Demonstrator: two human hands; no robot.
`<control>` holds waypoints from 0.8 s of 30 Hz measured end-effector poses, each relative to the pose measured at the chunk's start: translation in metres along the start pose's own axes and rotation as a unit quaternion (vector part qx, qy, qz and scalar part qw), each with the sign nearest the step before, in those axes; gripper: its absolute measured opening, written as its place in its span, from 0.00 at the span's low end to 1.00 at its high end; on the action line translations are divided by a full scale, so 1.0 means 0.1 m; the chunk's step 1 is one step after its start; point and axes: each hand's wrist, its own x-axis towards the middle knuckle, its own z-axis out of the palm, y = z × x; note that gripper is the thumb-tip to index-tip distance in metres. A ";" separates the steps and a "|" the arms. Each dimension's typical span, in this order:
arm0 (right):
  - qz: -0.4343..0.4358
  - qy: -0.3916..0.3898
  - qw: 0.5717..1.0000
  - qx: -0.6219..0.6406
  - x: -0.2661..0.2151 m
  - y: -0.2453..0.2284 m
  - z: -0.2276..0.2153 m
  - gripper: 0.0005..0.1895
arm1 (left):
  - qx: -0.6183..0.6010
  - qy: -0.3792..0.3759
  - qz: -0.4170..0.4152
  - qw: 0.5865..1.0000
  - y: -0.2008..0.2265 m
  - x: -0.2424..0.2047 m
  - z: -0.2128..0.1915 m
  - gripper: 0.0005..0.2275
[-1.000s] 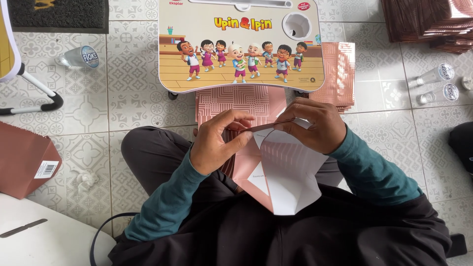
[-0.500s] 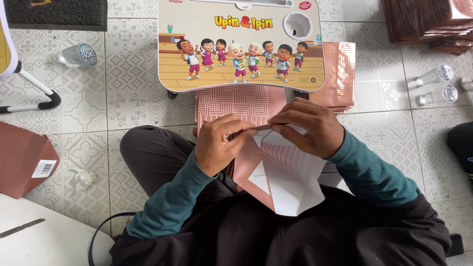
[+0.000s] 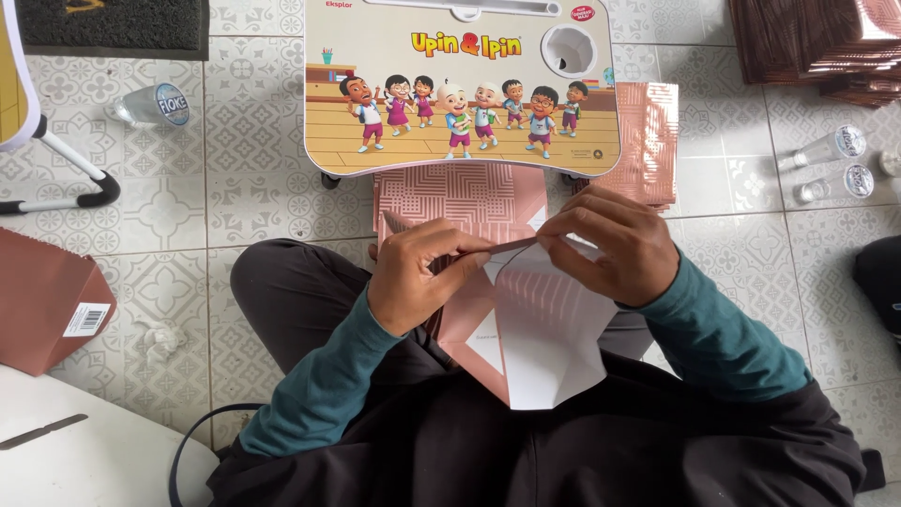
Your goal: Folding a flat cardboard sheet into a box shape on a small table.
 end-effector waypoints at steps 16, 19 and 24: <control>0.143 -0.086 0.986 -0.021 -0.49 -0.28 -0.93 0.45 | 0.008 0.113 0.101 0.988 0.92 0.15 -0.37 0.03; 0.152 0.031 0.988 -0.005 -0.41 -0.12 -0.64 0.45 | 0.077 0.130 0.223 0.963 0.41 0.30 -0.32 0.04; 0.104 0.217 0.969 -0.054 -0.31 0.95 0.15 0.14 | 0.063 0.126 0.181 0.973 -0.80 0.53 -0.18 0.11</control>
